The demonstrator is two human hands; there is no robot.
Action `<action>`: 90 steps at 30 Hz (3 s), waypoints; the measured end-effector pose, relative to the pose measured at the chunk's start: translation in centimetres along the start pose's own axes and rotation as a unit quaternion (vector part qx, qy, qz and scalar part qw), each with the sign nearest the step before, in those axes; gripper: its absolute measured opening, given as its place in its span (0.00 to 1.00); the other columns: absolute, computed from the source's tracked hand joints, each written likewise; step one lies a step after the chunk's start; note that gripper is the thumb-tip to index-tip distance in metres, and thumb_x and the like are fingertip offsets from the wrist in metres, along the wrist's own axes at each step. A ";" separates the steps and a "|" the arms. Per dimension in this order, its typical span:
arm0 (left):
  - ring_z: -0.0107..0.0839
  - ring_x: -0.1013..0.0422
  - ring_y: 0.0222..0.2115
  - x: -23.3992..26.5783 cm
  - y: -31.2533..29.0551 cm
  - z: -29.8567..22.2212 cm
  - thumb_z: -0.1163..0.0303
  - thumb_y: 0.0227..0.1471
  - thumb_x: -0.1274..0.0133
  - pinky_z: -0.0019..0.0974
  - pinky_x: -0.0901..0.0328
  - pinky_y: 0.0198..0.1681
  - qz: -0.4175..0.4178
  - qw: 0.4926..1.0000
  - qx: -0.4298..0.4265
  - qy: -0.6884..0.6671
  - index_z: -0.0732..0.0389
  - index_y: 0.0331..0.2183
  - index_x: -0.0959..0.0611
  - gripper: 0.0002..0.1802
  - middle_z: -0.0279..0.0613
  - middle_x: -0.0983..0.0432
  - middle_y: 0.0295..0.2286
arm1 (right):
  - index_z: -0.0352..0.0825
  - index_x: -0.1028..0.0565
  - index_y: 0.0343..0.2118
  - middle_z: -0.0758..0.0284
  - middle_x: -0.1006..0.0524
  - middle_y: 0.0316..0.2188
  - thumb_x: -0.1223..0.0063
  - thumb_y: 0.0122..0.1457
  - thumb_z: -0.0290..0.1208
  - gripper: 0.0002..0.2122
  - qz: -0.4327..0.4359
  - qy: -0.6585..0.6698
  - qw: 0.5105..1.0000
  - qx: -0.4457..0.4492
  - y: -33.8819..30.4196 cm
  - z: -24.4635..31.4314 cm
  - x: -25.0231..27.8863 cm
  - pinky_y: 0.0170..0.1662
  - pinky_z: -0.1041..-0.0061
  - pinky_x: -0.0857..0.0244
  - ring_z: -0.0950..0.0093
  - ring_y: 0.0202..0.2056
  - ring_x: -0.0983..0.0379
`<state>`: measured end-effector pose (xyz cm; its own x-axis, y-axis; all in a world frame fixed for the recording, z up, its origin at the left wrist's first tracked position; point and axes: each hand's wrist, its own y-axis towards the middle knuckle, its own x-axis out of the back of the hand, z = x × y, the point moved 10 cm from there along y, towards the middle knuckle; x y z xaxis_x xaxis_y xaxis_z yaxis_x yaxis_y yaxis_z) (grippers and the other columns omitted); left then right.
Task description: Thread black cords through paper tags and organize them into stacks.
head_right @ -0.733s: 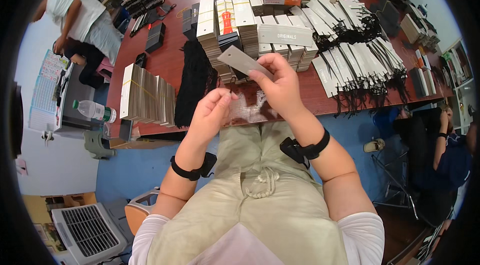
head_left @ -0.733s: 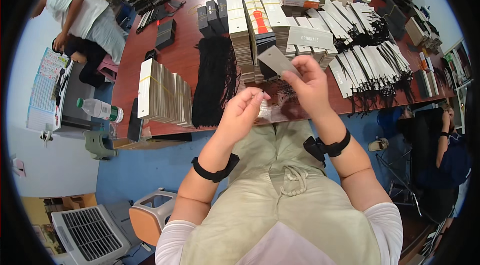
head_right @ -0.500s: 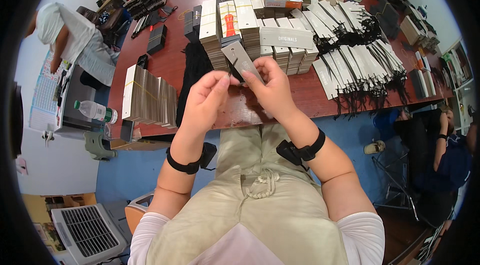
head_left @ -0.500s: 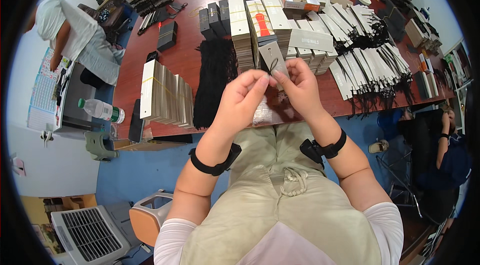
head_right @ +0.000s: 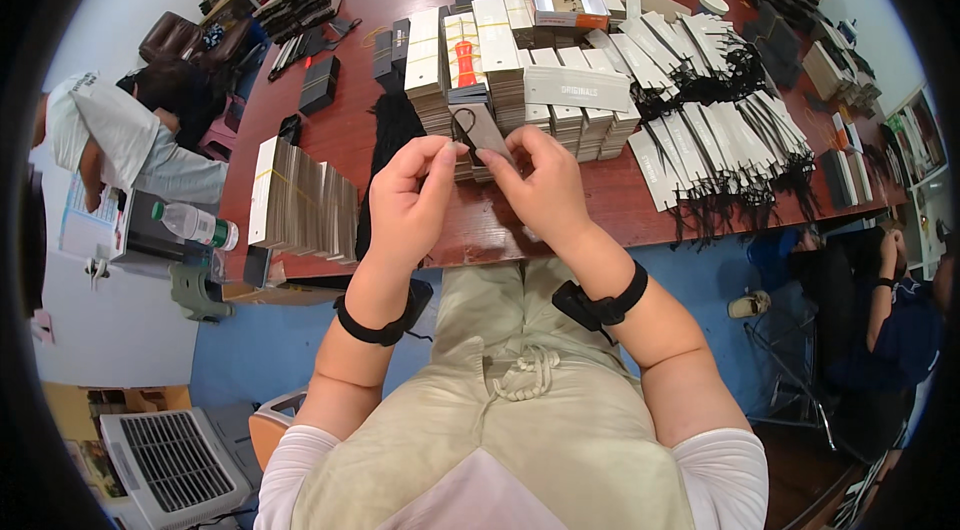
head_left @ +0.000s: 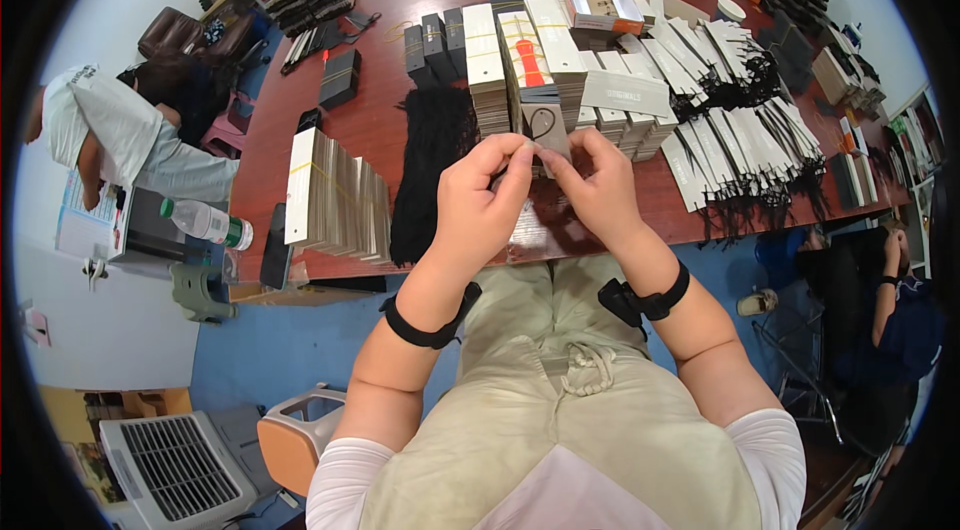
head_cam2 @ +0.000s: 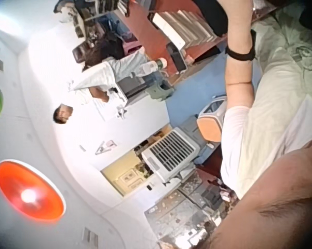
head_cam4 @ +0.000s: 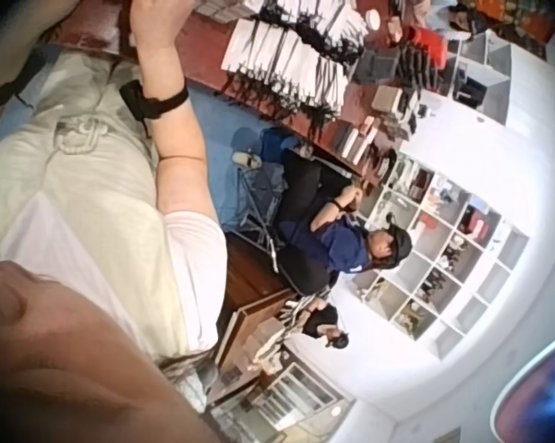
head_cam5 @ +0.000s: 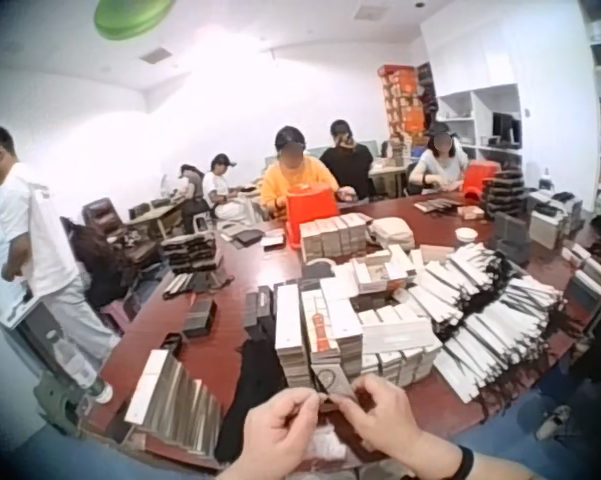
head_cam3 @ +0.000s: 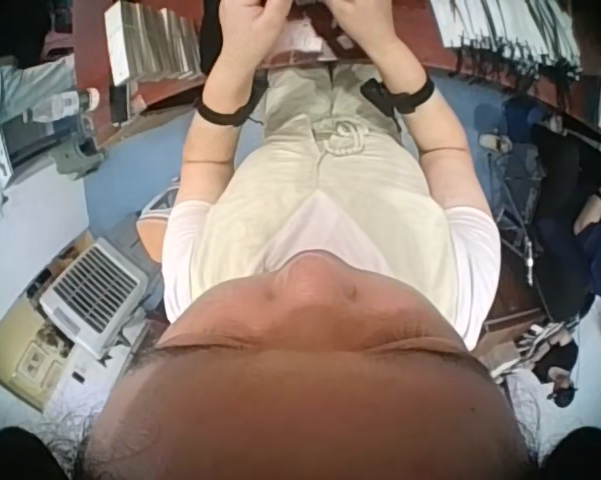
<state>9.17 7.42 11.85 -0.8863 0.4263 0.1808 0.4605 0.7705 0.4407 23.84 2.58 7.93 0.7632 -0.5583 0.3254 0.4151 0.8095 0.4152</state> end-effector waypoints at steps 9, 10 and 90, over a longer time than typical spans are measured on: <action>0.18 0.38 0.17 -0.1 0.4 1.6 0.71 0.53 0.49 0.25 0.41 0.22 -0.006 0.996 0.033 0.079 0.66 0.30 0.21 0.07 0.36 0.31 0.16 | 0.33 0.32 0.35 0.61 0.28 0.28 0.36 0.42 0.30 0.18 -0.131 -0.129 0.968 0.170 0.2 3.9 0.2 0.32 0.67 0.35 0.62 0.30 0.30; 0.18 0.38 0.17 0.2 0.3 1.5 0.71 0.53 0.49 0.25 0.41 0.22 -0.008 0.996 0.031 0.080 0.66 0.30 0.21 0.07 0.36 0.31 0.16 | 0.33 0.32 0.35 0.61 0.28 0.27 0.36 0.42 0.30 0.18 -0.133 -0.127 0.969 0.165 0.1 3.7 0.0 0.32 0.67 0.35 0.62 0.30 0.30; 0.23 0.28 0.38 0.0 -6.3 6.8 0.76 0.40 0.36 0.29 0.31 0.44 0.047 0.987 0.121 -0.095 0.62 0.44 0.20 0.24 0.41 0.24 0.38 | 0.32 0.24 0.27 0.59 0.23 0.23 0.50 0.46 0.20 0.05 0.129 -0.100 0.974 0.154 -1.3 8.6 0.4 0.31 0.68 0.32 0.61 0.28 0.25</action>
<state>6.65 5.81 3.09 -0.8248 0.5646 0.0322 0.5585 0.8043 0.2031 19.40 -0.24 14.86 0.6983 -0.3920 0.5990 0.0300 0.8520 0.5226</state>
